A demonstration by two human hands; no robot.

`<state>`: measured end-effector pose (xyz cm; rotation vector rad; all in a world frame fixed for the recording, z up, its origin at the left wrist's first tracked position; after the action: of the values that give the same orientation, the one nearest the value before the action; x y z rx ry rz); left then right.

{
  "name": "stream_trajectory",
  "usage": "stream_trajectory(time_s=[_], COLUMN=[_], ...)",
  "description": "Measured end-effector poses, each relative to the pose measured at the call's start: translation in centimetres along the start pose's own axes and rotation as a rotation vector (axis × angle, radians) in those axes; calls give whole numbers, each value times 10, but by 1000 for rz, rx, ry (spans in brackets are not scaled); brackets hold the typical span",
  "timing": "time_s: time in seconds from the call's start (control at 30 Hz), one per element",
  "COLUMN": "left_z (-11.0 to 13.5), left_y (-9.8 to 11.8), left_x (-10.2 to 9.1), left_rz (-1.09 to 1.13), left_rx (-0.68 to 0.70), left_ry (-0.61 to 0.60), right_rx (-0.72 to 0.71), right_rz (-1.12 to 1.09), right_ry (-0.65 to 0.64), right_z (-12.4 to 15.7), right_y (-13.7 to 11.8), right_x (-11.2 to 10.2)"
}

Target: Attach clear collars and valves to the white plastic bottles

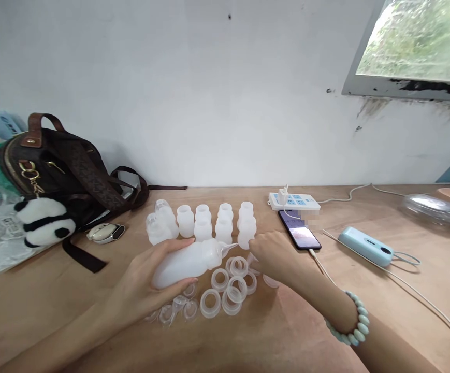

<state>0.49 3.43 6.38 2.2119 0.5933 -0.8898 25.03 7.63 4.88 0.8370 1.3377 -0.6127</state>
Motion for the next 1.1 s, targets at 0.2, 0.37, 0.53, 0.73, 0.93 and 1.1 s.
stream_trajectory(time_s=[0.2, 0.37, 0.53, 0.73, 0.93, 1.1], left_z=[-2, -5, -3, -1, -3, -1], left_y=[0, 2, 3, 8, 16, 20], left_x=[-5, -8, -5, -6, -15, -19], left_rz=[8, 22, 61, 139, 190, 184], left_rx=[-41, -147, -130, -97, -183, -144], left_ry=[8, -21, -9, -42, -128, -97], right_rx=[51, -39, -201, -265, -345, -348], right_rz=[-195, -650, -862, -939, -1027, -913], right_ry=[332, 612, 558, 561, 589, 656], right_z=[27, 43, 30, 24, 30, 38], right_y=[30, 36, 6, -13, -15, -21], right_x=[-45, -72, -59, -49, -53, -59])
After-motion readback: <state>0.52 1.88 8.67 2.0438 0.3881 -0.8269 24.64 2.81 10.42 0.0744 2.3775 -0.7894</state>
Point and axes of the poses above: each hand's wrist, its own z-axis away from the middle knuckle, its own x-axis out of the palm, y = z × x, the point moved 3 cm from there along -z, towards the middle knuckle, and after that the axes turned 8 degrees about -x, right-handed, at the moved point
